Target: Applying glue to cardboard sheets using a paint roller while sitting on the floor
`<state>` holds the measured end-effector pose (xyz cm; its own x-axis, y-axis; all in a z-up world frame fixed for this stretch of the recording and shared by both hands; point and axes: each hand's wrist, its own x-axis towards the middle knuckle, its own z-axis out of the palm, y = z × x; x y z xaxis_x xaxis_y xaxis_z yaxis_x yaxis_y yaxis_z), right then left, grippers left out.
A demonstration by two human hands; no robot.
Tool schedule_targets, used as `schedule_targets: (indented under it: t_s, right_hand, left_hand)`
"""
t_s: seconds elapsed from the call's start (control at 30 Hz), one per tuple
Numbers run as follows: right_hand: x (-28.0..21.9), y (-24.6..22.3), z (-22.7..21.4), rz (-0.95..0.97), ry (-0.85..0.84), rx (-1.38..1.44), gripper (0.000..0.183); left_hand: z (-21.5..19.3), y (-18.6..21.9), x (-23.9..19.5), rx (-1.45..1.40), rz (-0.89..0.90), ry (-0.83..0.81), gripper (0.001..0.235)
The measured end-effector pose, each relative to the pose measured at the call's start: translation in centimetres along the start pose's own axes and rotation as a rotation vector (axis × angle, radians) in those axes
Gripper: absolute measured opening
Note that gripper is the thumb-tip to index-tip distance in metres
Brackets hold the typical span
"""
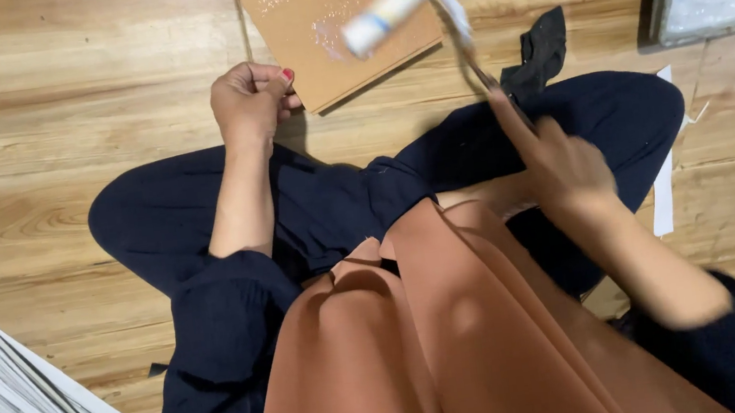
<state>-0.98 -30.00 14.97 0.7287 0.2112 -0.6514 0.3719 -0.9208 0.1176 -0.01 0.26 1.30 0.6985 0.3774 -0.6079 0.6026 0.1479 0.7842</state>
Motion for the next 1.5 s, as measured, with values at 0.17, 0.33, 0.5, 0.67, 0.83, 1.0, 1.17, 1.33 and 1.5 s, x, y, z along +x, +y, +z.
schedule_targets:
  t_s: [0.17, 0.33, 0.5, 0.67, 0.83, 1.0, 1.17, 1.33, 1.5]
  right_hand:
    - [5.6, -2.6, -0.8, -0.224, 0.724, -0.304, 0.076]
    - [0.7, -1.9, 0.1, -0.196, 0.307, 0.039, 0.082]
    - [-3.2, -1.2, 0.5, -0.185, 0.306, -0.13, 0.066]
    - [4.0, -5.3, -2.2, -0.143, 0.296, -0.225, 0.071]
    - [2.9, -5.1, -1.6, -0.244, 0.743, -0.539, 0.071]
    - [-2.2, -1.0, 2.5, -0.209, 0.397, -0.259, 0.068]
    - [1.5, -4.5, -0.4, -0.21, 0.294, -0.218, 0.074]
    - [0.7, -4.3, 0.4, -0.332, 0.572, -0.46, 0.071]
    - [-2.9, -1.1, 2.6, -0.338, 0.607, -0.424, 0.066]
  left_hand:
    - [0.0, 0.9, -1.2, -0.055, 0.009, 0.003, 0.003]
    - [-0.3, 1.3, -1.2, -0.119, 0.007, -0.005, 0.007]
    - [-0.3, 1.9, -1.2, -0.045, 0.02, -0.015, 0.009]
    - [-0.6, 1.6, -0.8, -0.199, -0.097, -0.042, 0.011]
    - [-1.1, 4.1, -1.3, -0.324, -0.297, -0.037, 0.051]
    - [-1.3, 4.5, -0.9, -0.297, -0.26, -0.091, 0.107]
    - [-1.4, 5.1, -1.7, -0.35, -0.207, -0.112, 0.12]
    - [-1.9, 5.2, -1.6, -0.444, -0.305, -0.055, 0.121]
    - [-1.7, 5.6, -1.7, -0.473, -0.235, -0.036, 0.121]
